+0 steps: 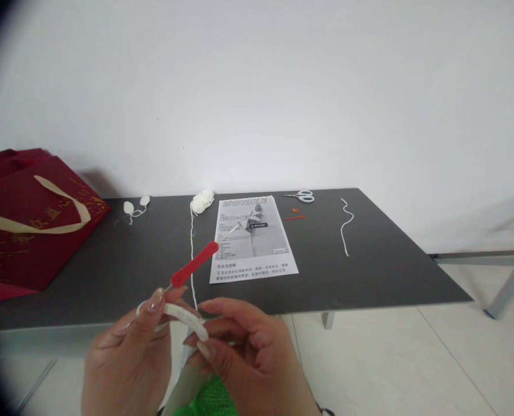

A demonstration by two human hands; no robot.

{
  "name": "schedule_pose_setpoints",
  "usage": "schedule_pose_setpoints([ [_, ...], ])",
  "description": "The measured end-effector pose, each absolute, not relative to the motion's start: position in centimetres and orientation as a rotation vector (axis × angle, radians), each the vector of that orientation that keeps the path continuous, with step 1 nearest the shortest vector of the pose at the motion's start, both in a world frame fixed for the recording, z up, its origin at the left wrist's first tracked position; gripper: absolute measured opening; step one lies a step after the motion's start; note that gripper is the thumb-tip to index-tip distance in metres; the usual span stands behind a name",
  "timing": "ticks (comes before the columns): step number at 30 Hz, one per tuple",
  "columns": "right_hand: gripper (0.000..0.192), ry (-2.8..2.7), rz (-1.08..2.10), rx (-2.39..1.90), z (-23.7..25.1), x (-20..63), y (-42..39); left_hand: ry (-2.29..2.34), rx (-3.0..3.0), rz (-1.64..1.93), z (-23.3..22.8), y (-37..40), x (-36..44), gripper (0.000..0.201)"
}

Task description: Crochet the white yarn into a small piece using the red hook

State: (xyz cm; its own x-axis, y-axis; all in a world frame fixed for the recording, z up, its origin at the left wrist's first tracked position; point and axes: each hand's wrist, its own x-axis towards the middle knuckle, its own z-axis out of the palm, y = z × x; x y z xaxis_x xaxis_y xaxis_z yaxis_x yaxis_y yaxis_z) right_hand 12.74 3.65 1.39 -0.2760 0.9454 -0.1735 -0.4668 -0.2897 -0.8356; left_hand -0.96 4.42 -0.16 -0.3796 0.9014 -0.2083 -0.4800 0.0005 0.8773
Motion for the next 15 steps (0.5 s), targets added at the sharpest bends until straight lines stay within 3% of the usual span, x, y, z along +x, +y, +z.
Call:
schedule_pose_setpoints([
  [15, 0.03, -0.853, 1.73, -1.073, 2.5, 12.8, 3.0, 1.532, 0.561, 1.731, 0.4, 3.1, -0.8, 0.03],
])
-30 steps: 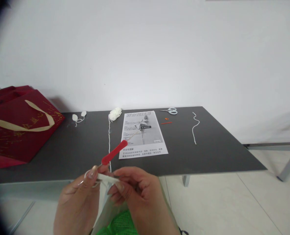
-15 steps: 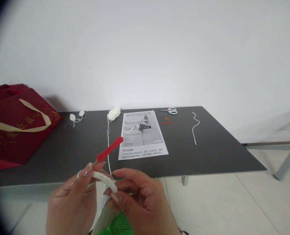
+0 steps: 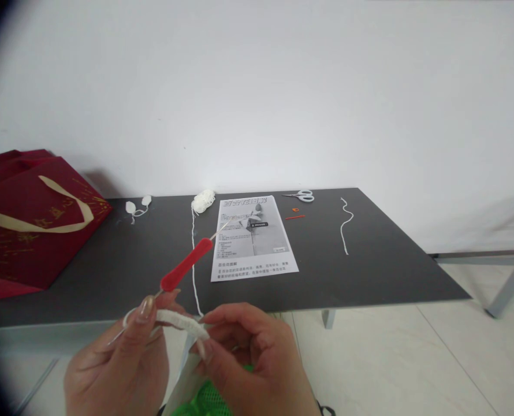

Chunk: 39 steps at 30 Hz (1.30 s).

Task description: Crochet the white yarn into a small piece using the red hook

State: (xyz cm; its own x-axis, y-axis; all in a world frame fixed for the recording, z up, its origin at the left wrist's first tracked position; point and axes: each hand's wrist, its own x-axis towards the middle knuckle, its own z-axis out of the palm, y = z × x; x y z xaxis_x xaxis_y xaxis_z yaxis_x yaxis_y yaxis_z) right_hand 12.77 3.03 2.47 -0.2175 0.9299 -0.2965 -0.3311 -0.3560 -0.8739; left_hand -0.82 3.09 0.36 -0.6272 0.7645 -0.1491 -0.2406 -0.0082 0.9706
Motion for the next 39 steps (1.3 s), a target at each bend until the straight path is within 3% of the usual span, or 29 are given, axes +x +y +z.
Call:
schedule_pose_setpoints([
  [24, 0.024, -0.802, 1.8, -0.957, 2.75, 12.35, 3.12, 1.088, 0.694, 1.695, 1.25, 3.51, -0.16, 0.009],
  [39, 0.022, -0.793, 1.827, -0.956, 2.59, 12.44, 3.23, 1.103, 0.66, 1.631, 1.2, 3.25, 0.08, 0.012],
])
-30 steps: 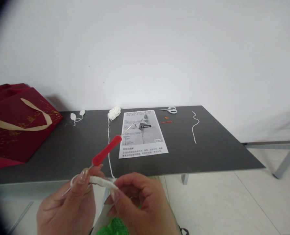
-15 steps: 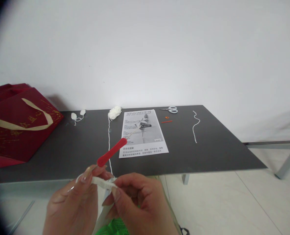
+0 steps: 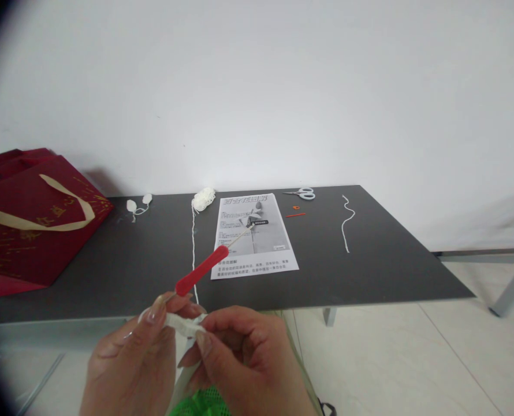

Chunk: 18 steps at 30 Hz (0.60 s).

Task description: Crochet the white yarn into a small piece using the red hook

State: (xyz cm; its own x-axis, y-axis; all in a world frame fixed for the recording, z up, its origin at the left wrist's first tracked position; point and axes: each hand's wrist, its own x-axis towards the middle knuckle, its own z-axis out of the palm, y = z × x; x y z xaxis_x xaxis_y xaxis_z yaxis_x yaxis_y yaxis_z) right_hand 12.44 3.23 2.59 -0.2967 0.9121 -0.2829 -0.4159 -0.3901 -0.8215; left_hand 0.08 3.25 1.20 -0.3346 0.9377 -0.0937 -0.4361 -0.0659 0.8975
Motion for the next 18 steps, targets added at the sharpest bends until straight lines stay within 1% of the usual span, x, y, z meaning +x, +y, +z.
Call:
schedule_pose_setpoints([
  [11, 0.018, -0.788, 1.834, -0.927, 2.39, 12.36, 3.32, 1.105, 0.631, 1.587, 1.07, 3.34, 0.05, 0.016],
  [18, 0.02, -0.793, 1.844, -0.921, 2.33, 12.27, 3.47, 1.092, 0.615, 1.549, 1.03, 3.44, 0.17, 0.017],
])
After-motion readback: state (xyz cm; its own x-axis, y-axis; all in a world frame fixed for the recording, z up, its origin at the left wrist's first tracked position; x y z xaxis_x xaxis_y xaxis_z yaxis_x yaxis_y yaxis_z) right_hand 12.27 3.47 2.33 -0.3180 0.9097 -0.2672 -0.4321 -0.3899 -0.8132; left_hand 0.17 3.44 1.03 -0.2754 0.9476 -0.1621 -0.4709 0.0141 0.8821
